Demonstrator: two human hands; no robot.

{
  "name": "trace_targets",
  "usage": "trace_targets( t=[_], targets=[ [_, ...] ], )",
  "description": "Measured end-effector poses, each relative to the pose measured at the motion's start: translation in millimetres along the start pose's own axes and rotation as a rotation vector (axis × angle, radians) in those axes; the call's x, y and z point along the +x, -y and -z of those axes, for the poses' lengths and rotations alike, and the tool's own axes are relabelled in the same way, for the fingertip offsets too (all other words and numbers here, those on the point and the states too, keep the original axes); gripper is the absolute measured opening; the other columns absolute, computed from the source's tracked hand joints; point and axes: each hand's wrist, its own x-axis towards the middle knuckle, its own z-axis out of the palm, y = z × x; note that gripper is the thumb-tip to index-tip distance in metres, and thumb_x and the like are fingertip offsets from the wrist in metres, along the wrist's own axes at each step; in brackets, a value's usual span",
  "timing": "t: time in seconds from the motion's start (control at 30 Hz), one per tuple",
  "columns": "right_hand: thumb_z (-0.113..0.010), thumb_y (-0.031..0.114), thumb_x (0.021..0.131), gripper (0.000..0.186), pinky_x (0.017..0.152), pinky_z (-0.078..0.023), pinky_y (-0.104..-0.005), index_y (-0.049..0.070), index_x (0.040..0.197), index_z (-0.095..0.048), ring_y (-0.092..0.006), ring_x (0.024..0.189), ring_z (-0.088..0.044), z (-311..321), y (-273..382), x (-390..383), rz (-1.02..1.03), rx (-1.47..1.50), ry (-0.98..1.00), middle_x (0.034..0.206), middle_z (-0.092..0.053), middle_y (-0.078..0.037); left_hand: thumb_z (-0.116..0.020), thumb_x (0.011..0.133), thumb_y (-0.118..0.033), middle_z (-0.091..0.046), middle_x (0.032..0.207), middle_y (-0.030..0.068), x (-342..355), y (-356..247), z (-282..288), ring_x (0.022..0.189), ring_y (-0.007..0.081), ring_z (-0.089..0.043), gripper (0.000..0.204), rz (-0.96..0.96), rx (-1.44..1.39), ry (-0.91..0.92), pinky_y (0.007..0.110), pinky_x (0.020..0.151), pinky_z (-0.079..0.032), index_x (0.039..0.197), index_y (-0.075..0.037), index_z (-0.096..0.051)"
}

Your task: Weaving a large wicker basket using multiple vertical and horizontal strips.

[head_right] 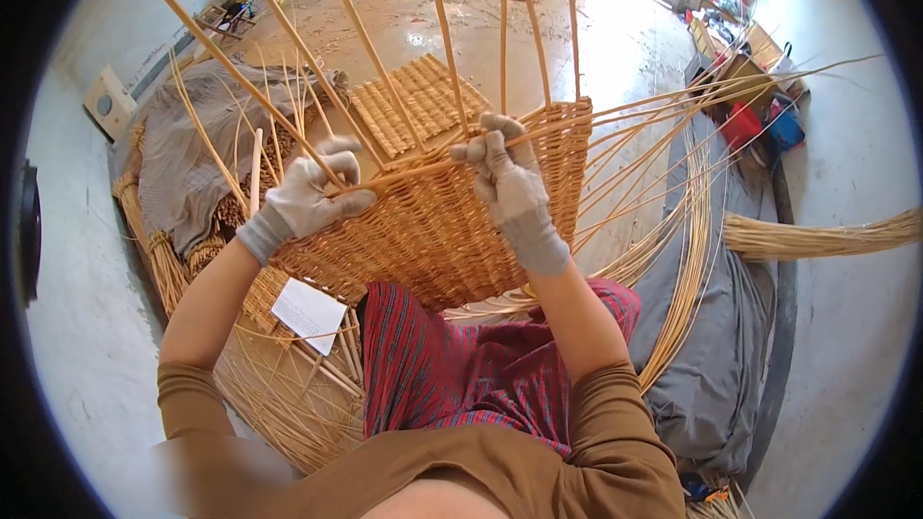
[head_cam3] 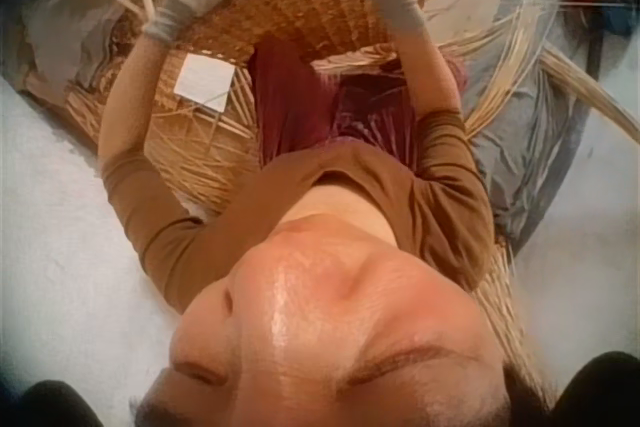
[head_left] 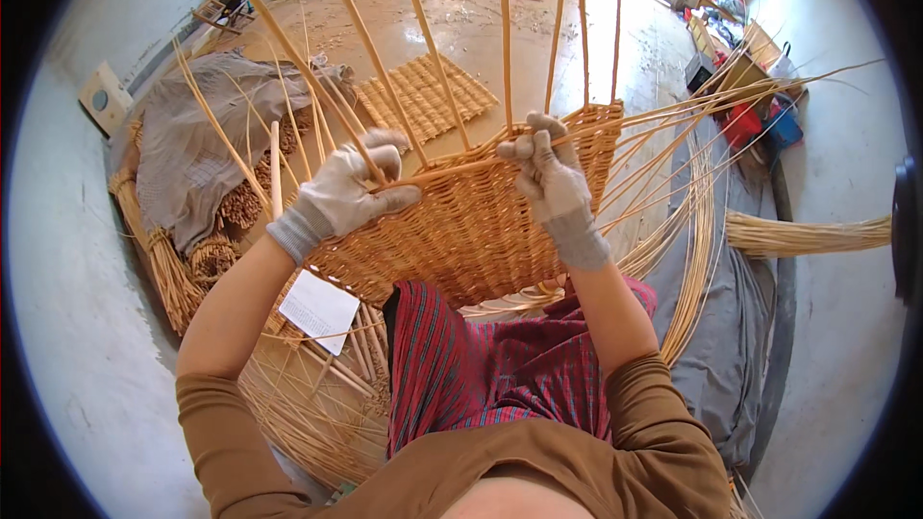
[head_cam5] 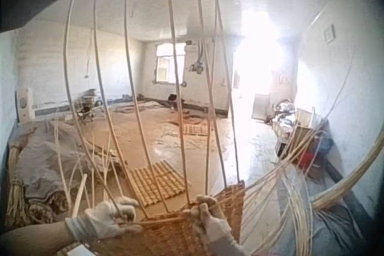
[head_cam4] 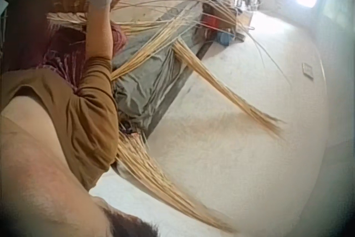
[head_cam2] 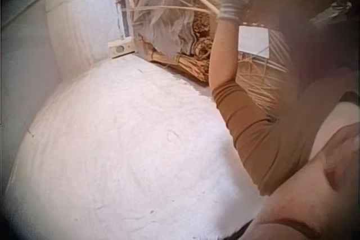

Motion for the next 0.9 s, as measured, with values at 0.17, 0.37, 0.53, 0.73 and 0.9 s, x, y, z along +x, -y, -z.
trace_targets(
  t=[0.17,0.37,0.53,0.73,0.9],
  targets=[
    [-0.046,0.023,0.109,0.021,0.043,-0.035,-0.0174,0.015,0.128,-0.054,-0.0114,0.091,-0.071,6.1,5.6,-3.8,-0.065,-0.065,-0.034,0.087,-0.063,0.0,-0.076,0.085,-0.056,-0.067,0.088,0.01,26.2,-21.0,-9.9,0.085,0.0212,-0.067,0.055,0.375,0.119,0.306,0.035,0.076,-0.053,0.087,-0.002,-0.067],
    [-0.045,0.007,0.106,0.02,0.066,-0.052,-0.0282,0.008,0.124,-0.055,-0.0171,0.089,-0.07,-18.3,-6.4,-34.4,0.454,-0.365,0.042,0.095,-0.067,-0.008,-0.072,0.084,-0.061,-0.073,0.096,0.0115,24.3,-24.8,-13.1,0.09,0.0233,-0.07,0.059,0.402,0.122,0.228,0.036,0.08,-0.054,0.107,-0.006,-0.074],
    [-0.049,0.016,0.107,0.022,0.091,-0.054,-0.048,0.005,0.124,-0.057,-0.0241,0.091,-0.07,-27.0,10.6,-64.9,0.753,-0.824,0.547,0.104,-0.069,-0.015,-0.075,0.082,-0.059,-0.073,0.094,0.0107,21.5,-27.9,-18.8,0.08,0.0235,-0.069,0.058,0.38,0.056,0.166,0.037,0.074,-0.054,0.109,-0.008,-0.075],
    [-0.052,0.015,0.102,0.027,0.078,-0.059,-0.0401,0.004,0.125,-0.06,-0.0241,0.089,-0.073,-115.6,62.7,65.1,0.294,-1.186,0.467,0.103,-0.073,-0.014,-0.08,0.088,-0.03,-0.068,0.116,0.0126,20.3,-20.6,-29.3,0.095,0.0246,-0.066,0.072,0.282,-0.098,0.094,0.041,0.084,-0.052,0.147,-0.016,-0.04],
    [-0.063,0.029,0.09,0.026,0.055,-0.057,-0.0462,0.013,0.106,-0.075,-0.0267,0.074,-0.075,-148.6,39.7,95.4,0.282,-2.476,0.62,0.083,-0.075,-0.007,-0.079,0.089,-0.03,-0.066,0.123,0.0157,21.1,-17.5,-35.3,0.104,0.0268,-0.066,0.071,0.059,-0.138,-0.059,0.039,0.088,-0.052,0.147,-0.014,-0.042]
  ],
)
